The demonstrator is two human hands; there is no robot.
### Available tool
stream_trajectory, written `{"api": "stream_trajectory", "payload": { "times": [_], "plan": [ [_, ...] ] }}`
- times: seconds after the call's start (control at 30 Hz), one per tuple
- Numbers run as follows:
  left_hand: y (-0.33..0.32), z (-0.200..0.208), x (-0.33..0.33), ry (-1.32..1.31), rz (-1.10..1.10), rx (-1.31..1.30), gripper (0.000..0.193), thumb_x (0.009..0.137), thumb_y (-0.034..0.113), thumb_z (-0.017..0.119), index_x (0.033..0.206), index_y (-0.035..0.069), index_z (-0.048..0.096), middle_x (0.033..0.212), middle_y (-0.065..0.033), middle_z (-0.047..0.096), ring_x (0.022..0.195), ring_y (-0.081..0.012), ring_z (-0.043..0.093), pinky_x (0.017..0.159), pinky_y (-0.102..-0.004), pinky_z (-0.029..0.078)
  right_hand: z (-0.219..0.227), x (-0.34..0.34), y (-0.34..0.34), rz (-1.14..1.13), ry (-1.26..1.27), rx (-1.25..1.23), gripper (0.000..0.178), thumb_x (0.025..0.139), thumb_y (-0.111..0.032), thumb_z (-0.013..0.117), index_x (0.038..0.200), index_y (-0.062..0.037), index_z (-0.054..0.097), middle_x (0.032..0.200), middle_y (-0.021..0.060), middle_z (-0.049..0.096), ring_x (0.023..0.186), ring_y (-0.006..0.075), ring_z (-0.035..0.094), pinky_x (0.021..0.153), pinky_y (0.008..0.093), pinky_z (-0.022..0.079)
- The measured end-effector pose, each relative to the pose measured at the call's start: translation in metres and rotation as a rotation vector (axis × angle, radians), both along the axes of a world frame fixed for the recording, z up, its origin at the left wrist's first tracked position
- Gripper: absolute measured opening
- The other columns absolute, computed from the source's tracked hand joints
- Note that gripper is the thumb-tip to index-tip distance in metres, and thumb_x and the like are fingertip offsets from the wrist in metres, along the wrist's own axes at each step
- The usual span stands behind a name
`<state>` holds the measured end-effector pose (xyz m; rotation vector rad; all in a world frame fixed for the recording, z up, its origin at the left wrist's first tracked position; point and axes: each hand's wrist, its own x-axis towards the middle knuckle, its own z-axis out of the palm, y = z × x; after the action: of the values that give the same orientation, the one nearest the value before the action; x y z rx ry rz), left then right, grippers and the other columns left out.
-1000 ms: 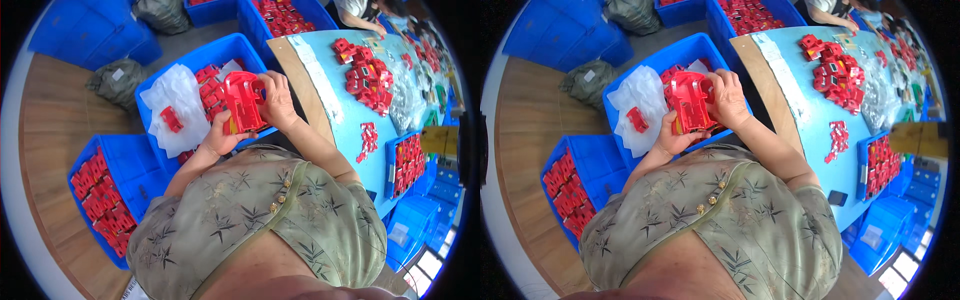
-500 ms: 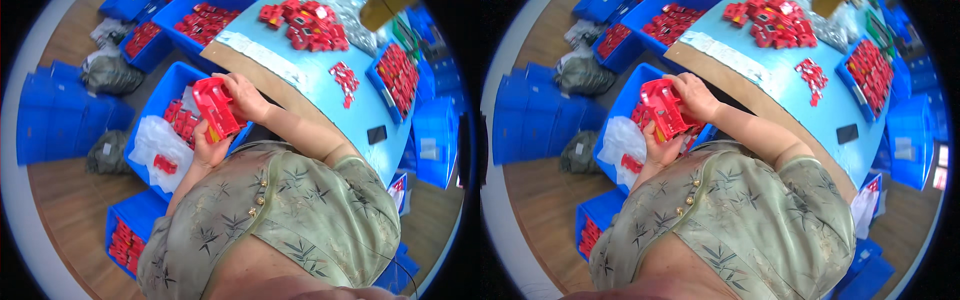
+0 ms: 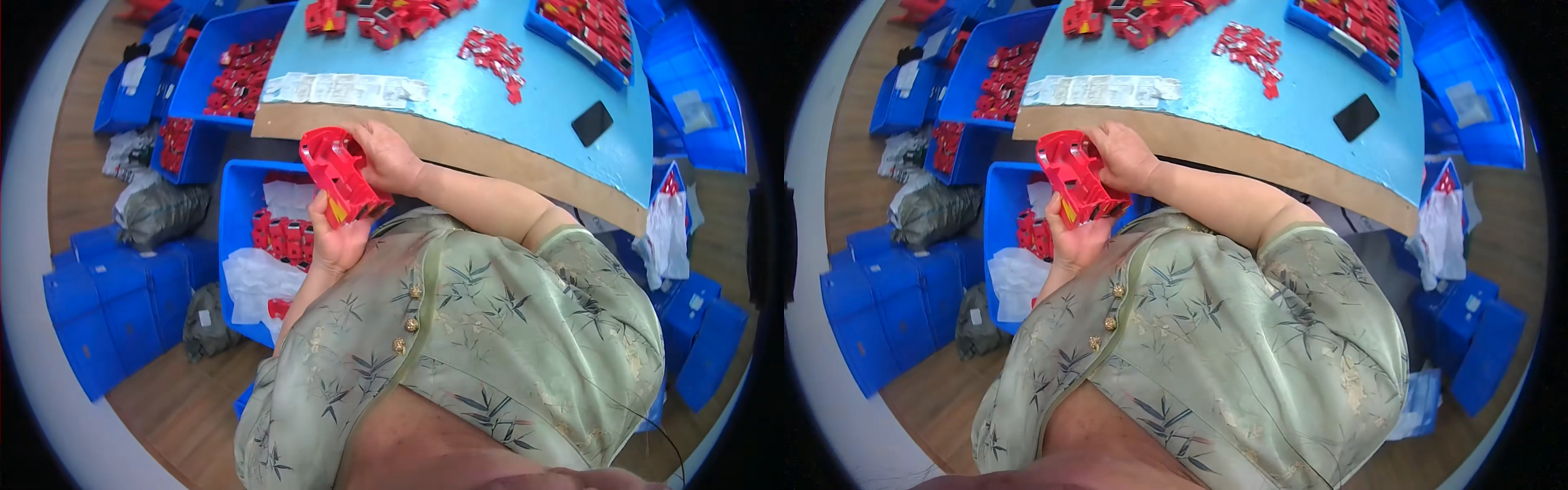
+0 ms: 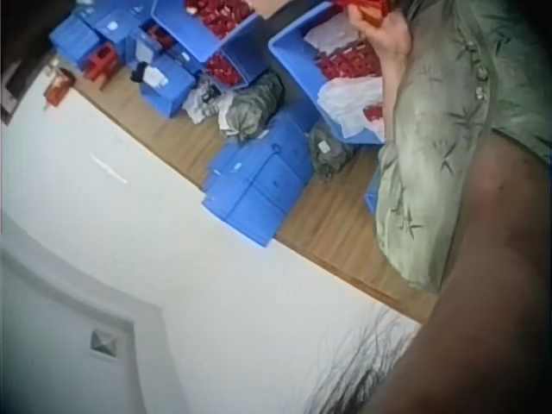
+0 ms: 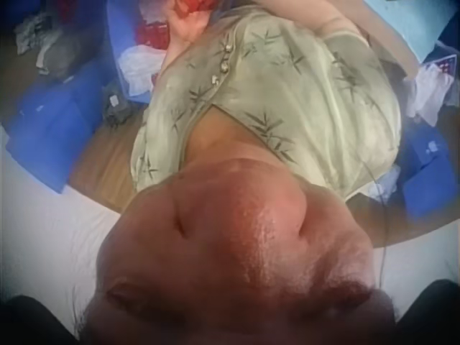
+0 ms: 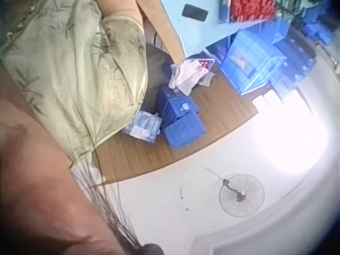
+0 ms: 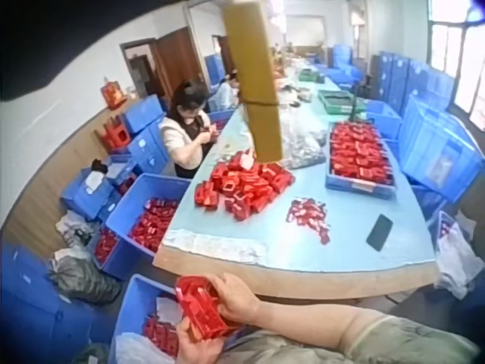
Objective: The person assembles toy cars by attaching small components to plastic car bodies by hand and places the assembled cars into a blue storage bin.
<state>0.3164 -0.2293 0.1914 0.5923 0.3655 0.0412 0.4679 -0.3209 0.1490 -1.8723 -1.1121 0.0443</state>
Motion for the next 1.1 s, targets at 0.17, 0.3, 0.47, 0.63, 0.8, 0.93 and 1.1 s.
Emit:
{"api": "stream_trajectory", "payload": {
  "times": [0.17, 0.3, 0.47, 0.63, 0.8, 0.93, 1.1],
  "plan": [
    [-0.015, -0.007, 0.047, 0.124, -0.114, -0.100, 0.071, 0.089, 0.059, 0.054, 0.144, 0.016, 0.041, 0.142, -0.0077, 0.049, 0.127, -0.0279, 0.049, 0.103, -0.0544, 0.040, -0.013, 0.034, -0.038, -0.053, 0.089, 0.037, 0.067, 0.075, -0.024, 0.080, 0.133, -0.0063, 0.050, 0.108, 0.0173, 0.060, 0.099, 0.0350, 0.059, 0.088, 0.0437, 0.048],
    [-0.015, -0.005, 0.078, 0.163, -0.122, -0.050, 0.073, 0.088, 0.060, 0.055, 0.144, 0.014, 0.042, 0.141, -0.0092, 0.051, 0.127, -0.0285, 0.050, 0.102, -0.0532, 0.042, -0.055, 0.080, -0.099, -0.235, 0.161, 0.057, 0.062, 0.081, -0.023, 0.078, 0.135, -0.0085, 0.051, 0.116, 0.0146, 0.061, 0.099, 0.0301, 0.061, 0.087, 0.0418, 0.050],
    [-0.010, 0.007, 0.101, 0.125, -0.116, -0.113, 0.073, 0.088, 0.059, 0.055, 0.143, 0.013, 0.044, 0.141, -0.0108, 0.051, 0.127, -0.0295, 0.050, 0.102, -0.0527, 0.042, -0.138, 0.169, -0.210, -0.823, -0.028, -0.203, 0.031, 0.086, -0.018, 0.070, 0.115, -0.0109, 0.065, 0.111, 0.0151, 0.064, 0.094, 0.0319, 0.063, 0.086, 0.0425, 0.051],
    [-0.005, 0.007, 0.111, 0.127, -0.126, -0.102, 0.071, 0.089, 0.059, 0.051, 0.142, 0.013, 0.046, 0.139, -0.0113, 0.054, 0.123, -0.0309, 0.055, 0.098, -0.0542, 0.045, -0.175, 0.205, -0.250, -0.753, 0.107, -0.445, 0.027, 0.086, -0.019, 0.068, 0.112, -0.0113, 0.066, 0.107, 0.0156, 0.066, 0.098, 0.0335, 0.062, 0.089, 0.0439, 0.049],
    [0.003, 0.011, 0.100, 0.071, -0.044, -0.074, 0.073, 0.088, 0.060, 0.051, 0.145, 0.015, 0.044, 0.146, -0.0125, 0.048, 0.129, -0.0319, 0.050, 0.102, -0.0556, 0.042, -0.149, 0.188, -0.247, -0.776, 0.143, -0.360, 0.029, 0.086, -0.019, 0.071, 0.114, -0.0114, 0.069, 0.100, 0.0153, 0.068, 0.091, 0.0290, 0.065, 0.084, 0.0390, 0.051],
    [0.011, 0.016, 0.088, 0.008, -0.008, -0.124, 0.070, 0.088, 0.060, 0.052, 0.143, 0.016, 0.046, 0.141, -0.0103, 0.054, 0.124, -0.0277, 0.054, 0.097, -0.0527, 0.046, -0.165, 0.187, -0.257, -0.756, 0.054, -0.291, 0.022, 0.089, -0.018, 0.070, 0.109, -0.0095, 0.071, 0.097, 0.0127, 0.070, 0.092, 0.0245, 0.067, 0.083, 0.0363, 0.052],
    [0.027, 0.015, 0.065, -0.144, 0.061, -0.283, 0.077, 0.084, 0.064, 0.054, 0.145, 0.017, 0.044, 0.145, -0.0118, 0.050, 0.130, -0.0308, 0.049, 0.100, -0.0560, 0.044, -0.063, 0.152, -0.149, -0.465, 0.567, 0.098, 0.018, 0.093, -0.011, 0.067, 0.107, -0.0016, 0.071, 0.099, 0.0045, 0.071, 0.084, 0.0106, 0.065, 0.075, 0.0233, 0.052]
  ]
}}
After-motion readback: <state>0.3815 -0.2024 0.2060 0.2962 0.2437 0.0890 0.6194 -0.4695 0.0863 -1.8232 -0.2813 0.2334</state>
